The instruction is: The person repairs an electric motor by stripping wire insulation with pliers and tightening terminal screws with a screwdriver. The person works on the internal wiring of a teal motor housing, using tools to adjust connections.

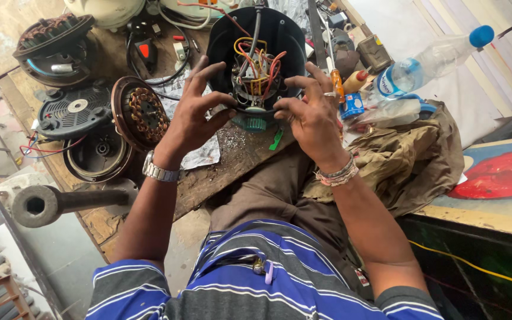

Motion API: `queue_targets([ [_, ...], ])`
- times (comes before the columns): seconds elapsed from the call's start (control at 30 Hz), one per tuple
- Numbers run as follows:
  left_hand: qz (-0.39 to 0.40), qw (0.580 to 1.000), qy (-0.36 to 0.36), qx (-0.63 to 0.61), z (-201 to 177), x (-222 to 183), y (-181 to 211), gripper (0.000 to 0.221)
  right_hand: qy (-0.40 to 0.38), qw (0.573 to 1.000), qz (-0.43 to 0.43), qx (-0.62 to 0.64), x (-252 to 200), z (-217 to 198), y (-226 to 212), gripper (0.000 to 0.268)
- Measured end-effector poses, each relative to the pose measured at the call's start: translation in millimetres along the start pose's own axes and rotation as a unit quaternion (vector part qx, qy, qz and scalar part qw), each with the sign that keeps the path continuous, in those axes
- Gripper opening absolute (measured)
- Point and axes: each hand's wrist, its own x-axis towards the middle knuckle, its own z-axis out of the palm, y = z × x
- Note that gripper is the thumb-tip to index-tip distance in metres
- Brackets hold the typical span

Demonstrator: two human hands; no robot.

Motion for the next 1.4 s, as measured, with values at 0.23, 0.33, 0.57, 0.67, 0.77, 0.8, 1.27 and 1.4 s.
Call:
queue_targets([
  [0.23, 0.024, 1.0, 0.005, 0.01, -6.3, -2.2, 10.0, 0.025, 0.029, 0.999, -0.037, -0.028, -3.1, -0.5, 4.1, 0.018],
  [0.33, 0.037, 0.999, -0.009, 0.028, -11.7, 1.5, 12.1, 0.026, 0.029, 0.998, -0.04, -0.027, -1.8, 1.4, 3.7, 0.017],
  [0.57, 0.037, 0.999, -0.014, 0.017, -9.4, -0.7, 8.3, 0.026, 0.052, 0.998, -0.035, 0.001, -4.9, 7.0, -2.1, 0.019],
  [0.67, 0.051, 0.998, -0.015, 0.019, -10.5, -1.4, 5.2, 0.027, 0.016, 0.995, -0.074, -0.063, -3.8, 1.1, -1.8, 0.023],
  [0.77, 0.057, 0.997, -0.017, 0.052, -11.6, -1.5, 4.3, 0.029, -0.012, 0.997, -0.06, -0.052, -3.3, 0.3, -1.3, 0.026],
  [0.8, 0.057, 0.996, -0.018, 0.067, -11.2, -1.1, 4.4, 0.03, -0.006, 0.997, -0.058, -0.057, -4.3, 0.3, -0.9, 0.027],
  [1.27, 0.046, 0.994, -0.002, 0.097, -6.9, 6.4, 4.2, 0.04, -0.007, 0.994, -0.077, -0.083, 2.7, -1.0, 16.4, 0.026],
  [1.4, 0.061, 0.989, 0.029, 0.131, 21.5, 10.0, 15.1, 0.041, 0.027, 0.991, -0.091, -0.095, 9.3, -11.8, 33.8, 0.031],
])
